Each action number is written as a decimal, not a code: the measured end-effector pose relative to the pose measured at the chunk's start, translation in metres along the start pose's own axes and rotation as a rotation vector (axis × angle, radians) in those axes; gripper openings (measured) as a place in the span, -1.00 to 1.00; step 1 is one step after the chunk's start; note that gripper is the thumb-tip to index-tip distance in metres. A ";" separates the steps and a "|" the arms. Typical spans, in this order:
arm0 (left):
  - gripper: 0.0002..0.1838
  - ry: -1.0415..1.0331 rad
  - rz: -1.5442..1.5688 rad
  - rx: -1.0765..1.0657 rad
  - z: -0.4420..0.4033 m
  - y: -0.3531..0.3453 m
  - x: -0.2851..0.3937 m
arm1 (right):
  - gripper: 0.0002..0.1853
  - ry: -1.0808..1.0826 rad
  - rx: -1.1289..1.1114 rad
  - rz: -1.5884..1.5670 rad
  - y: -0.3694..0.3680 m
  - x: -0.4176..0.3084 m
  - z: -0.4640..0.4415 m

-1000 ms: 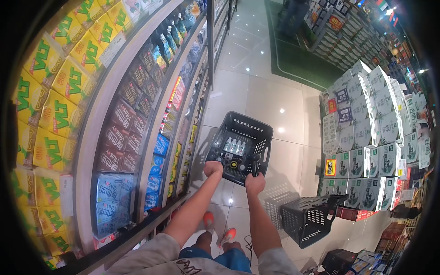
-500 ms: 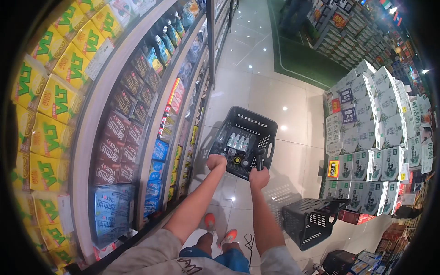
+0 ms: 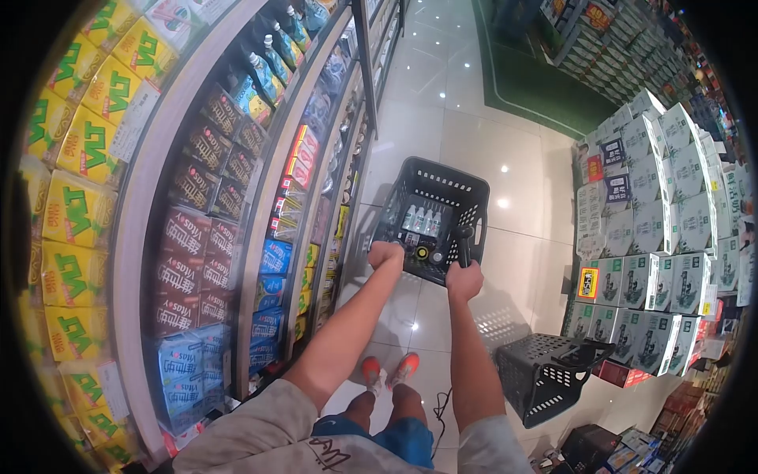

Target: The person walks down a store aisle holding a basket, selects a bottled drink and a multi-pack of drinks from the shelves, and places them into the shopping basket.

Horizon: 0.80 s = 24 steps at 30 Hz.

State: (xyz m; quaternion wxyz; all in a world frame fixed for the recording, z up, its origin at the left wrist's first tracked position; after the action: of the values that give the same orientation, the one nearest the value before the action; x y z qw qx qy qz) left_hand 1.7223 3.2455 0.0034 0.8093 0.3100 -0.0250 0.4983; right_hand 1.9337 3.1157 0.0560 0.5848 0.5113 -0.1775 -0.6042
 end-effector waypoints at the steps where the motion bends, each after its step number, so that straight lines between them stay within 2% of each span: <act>1: -0.82 0.008 0.003 -0.015 -0.003 -0.003 0.003 | -0.66 0.008 0.011 -0.016 0.001 -0.003 -0.004; 5: -0.80 0.001 -0.001 -0.045 -0.002 -0.004 0.016 | -0.69 0.037 0.013 -0.015 0.005 -0.017 -0.016; 13: -0.77 0.061 -0.017 0.058 -0.020 -0.010 0.011 | -0.72 0.075 -0.092 0.001 0.000 -0.027 -0.028; 15: -0.78 0.063 -0.018 0.060 -0.023 -0.010 0.009 | -0.72 0.125 -0.034 0.044 0.001 -0.030 -0.030; 18: -0.77 0.064 -0.006 0.064 -0.028 -0.012 0.004 | -0.71 0.091 -0.142 0.040 0.000 -0.034 -0.032; 24: -0.78 0.097 0.044 0.084 -0.016 -0.009 0.003 | -0.76 0.106 -0.176 0.015 0.001 -0.034 -0.033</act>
State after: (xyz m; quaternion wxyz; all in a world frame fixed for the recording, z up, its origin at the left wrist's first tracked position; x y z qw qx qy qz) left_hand 1.7263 3.2535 -0.0129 0.7848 0.3184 0.0285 0.5309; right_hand 1.9545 3.1585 0.0577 0.6404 0.4878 -0.0963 -0.5853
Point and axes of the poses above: each hand's wrist, its own z-axis away from the middle knuckle, its own y-axis out of the back of the hand, x = y × z, the point moved 7 cm from there along -z, towards the middle knuckle, and after that the axes turned 14 degrees about -x, right-handed, at the moved point
